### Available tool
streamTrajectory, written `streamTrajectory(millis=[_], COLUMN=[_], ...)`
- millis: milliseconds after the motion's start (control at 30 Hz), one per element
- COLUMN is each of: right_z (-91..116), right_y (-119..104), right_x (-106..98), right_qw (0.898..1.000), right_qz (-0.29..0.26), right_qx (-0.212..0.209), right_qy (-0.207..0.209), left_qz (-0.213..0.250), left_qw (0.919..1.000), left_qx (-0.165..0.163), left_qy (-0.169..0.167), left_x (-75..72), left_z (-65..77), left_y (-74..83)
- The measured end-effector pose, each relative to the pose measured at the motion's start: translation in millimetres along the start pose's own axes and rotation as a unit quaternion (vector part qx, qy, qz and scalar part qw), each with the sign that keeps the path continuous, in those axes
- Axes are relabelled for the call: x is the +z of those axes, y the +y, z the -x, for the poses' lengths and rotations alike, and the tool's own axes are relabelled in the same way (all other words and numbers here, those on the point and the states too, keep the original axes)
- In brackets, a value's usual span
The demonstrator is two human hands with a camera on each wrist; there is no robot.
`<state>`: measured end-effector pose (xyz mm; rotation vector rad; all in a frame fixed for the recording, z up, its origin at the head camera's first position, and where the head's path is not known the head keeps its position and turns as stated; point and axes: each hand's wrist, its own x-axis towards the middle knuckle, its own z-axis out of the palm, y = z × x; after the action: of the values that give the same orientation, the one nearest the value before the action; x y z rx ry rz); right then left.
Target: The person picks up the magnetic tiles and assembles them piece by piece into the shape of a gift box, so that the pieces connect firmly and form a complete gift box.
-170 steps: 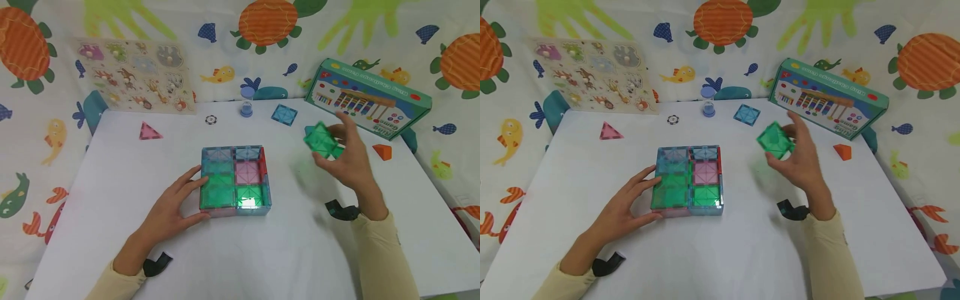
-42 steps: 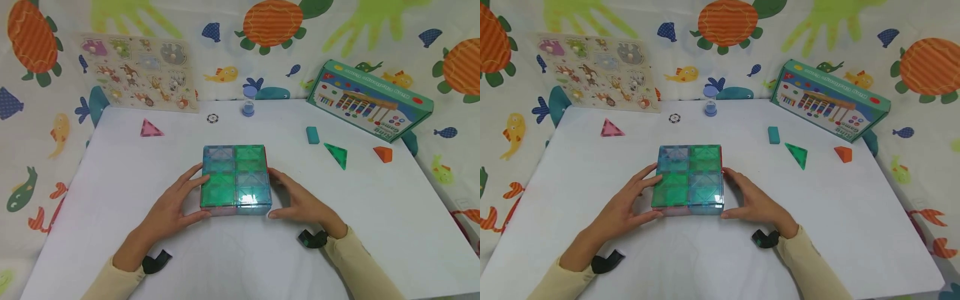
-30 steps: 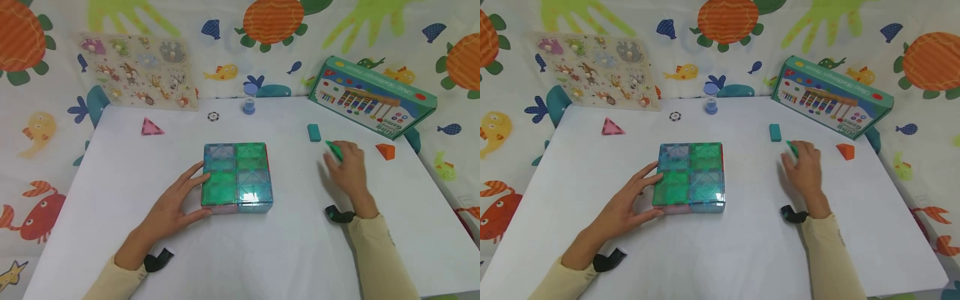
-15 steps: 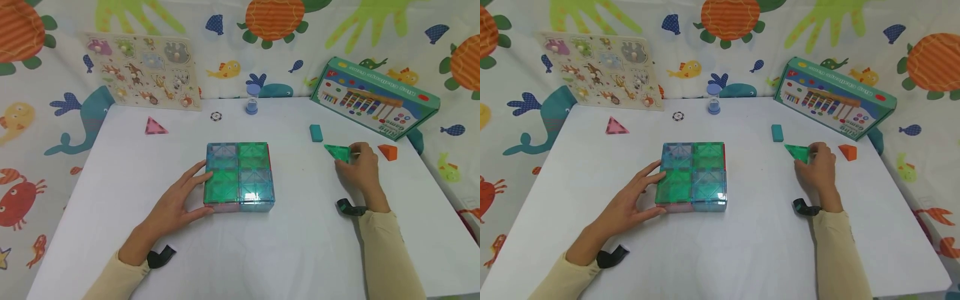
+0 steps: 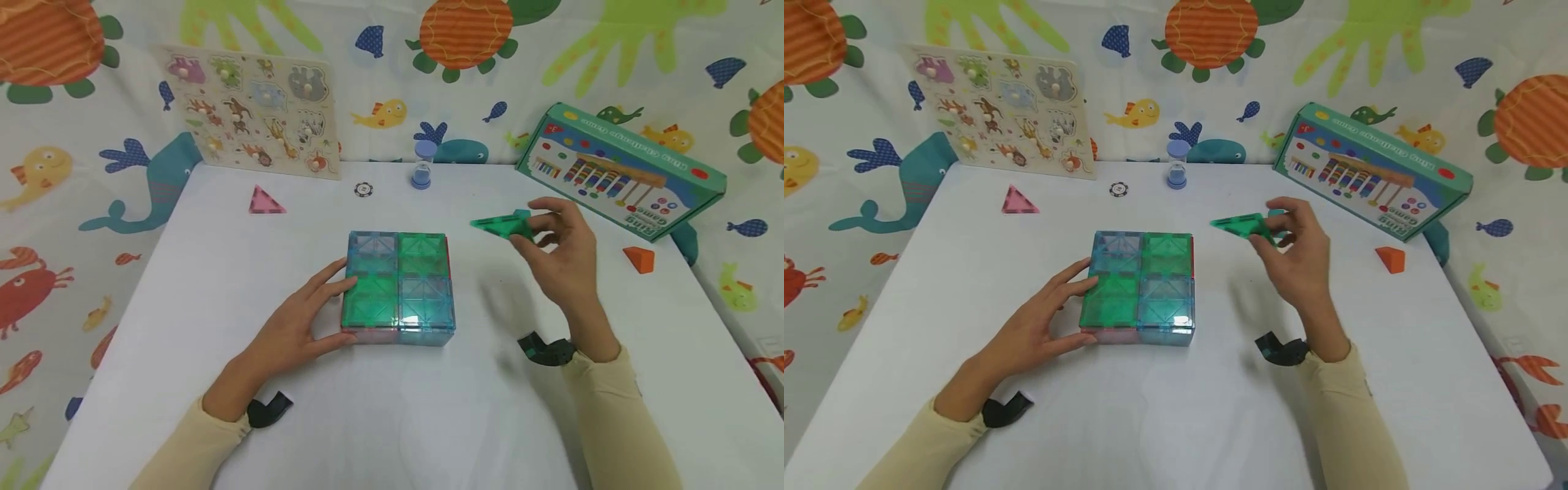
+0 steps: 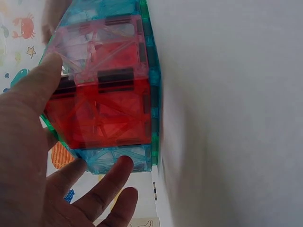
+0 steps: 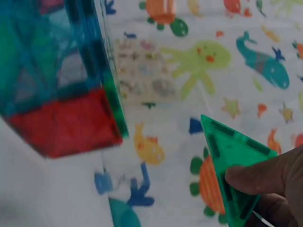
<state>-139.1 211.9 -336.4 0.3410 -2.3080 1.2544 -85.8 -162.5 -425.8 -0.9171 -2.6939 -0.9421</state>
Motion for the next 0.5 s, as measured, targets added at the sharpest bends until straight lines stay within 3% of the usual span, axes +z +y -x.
streamTrajectory(millis=[67, 133, 333, 500], right_z=[-2, -4, 1, 7], right_y=[-22, -28, -14, -3], right_x=[13, 27, 61, 67], right_qw=[0.998, 0.993, 0.979, 0.971], right_qz=[-0.034, -0.056, -0.036, -0.049], right_qx=[-0.039, -0.067, -0.093, -0.094], right_qy=[-0.041, -0.073, -0.178, -0.213], left_qz=[0.002, 0.005, 0.004, 0.0], left_qw=[1.0, 1.0, 1.0, 1.0], left_qx=[0.0, 0.0, -0.002, -0.005], left_qy=[-0.001, -0.003, -0.006, -0.003], left_x=[1.2, 2.4, 4.3, 1.5], left_z=[-0.9, -1.7, -0.6, 1.3], left_y=[-0.4, -0.6, -0.3, 0.3])
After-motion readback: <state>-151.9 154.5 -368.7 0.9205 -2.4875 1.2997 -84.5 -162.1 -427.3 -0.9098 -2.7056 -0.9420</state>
